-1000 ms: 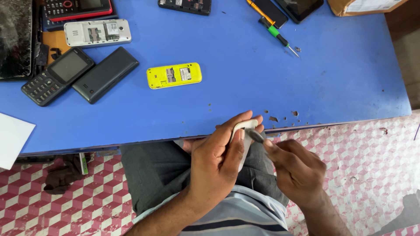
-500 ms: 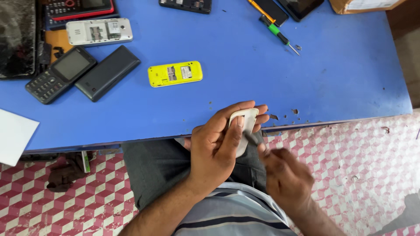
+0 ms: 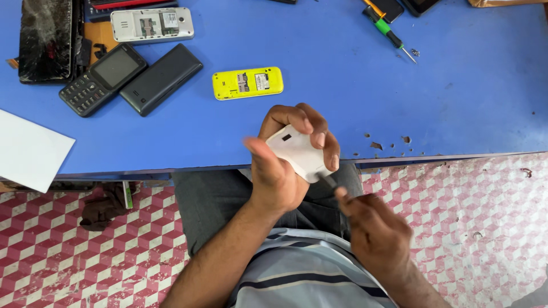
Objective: The person uses a small brush to clean the interior and exterior surfaces of a white phone back cover. They repeatedly brush the camera cutout, edges, and flat surfaces while turning the part over. Several other disassembled phones and tools are visible on the blue workbench.
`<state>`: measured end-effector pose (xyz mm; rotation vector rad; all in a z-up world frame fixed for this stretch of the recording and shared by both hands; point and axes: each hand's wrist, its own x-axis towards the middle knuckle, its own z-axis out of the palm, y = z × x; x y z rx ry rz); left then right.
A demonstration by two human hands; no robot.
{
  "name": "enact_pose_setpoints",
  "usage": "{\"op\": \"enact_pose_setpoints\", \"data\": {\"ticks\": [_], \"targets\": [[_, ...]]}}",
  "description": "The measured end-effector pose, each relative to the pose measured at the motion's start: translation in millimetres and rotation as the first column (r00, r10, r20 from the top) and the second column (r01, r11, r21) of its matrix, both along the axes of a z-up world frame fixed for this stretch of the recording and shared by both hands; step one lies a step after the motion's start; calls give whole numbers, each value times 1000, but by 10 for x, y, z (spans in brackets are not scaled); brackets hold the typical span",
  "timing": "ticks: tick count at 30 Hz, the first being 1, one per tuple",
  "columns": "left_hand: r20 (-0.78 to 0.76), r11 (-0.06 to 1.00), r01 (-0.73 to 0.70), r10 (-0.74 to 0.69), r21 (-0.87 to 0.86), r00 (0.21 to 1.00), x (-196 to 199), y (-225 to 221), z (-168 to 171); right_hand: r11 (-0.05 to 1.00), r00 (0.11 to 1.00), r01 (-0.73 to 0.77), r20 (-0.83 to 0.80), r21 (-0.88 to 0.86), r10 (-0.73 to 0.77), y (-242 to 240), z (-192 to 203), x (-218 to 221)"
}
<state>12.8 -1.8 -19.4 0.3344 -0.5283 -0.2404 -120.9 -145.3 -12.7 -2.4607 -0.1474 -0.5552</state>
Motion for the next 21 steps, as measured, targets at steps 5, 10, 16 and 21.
{"op": "enact_pose_setpoints", "data": {"ticks": [5, 10, 16, 21], "targets": [[-18, 996, 50, -51, -69, 999, -27, -9, 20, 998, 998, -37, 42, -53, 39, -10, -51, 17], [-30, 991, 123, -125, -57, 992, -53, -16, 67, 1000, 991, 12, 134, -20, -9, 2, -96, 80], [-46, 986, 142, -147, -91, 988, -84, -67, 41, 993, 986, -114, 121, -38, 118, -108, -7, 140], [-98, 988, 122, -131, -89, 987, -106, -43, -36, 983, 978, -170, 111, -76, 177, -151, -15, 206]]}}
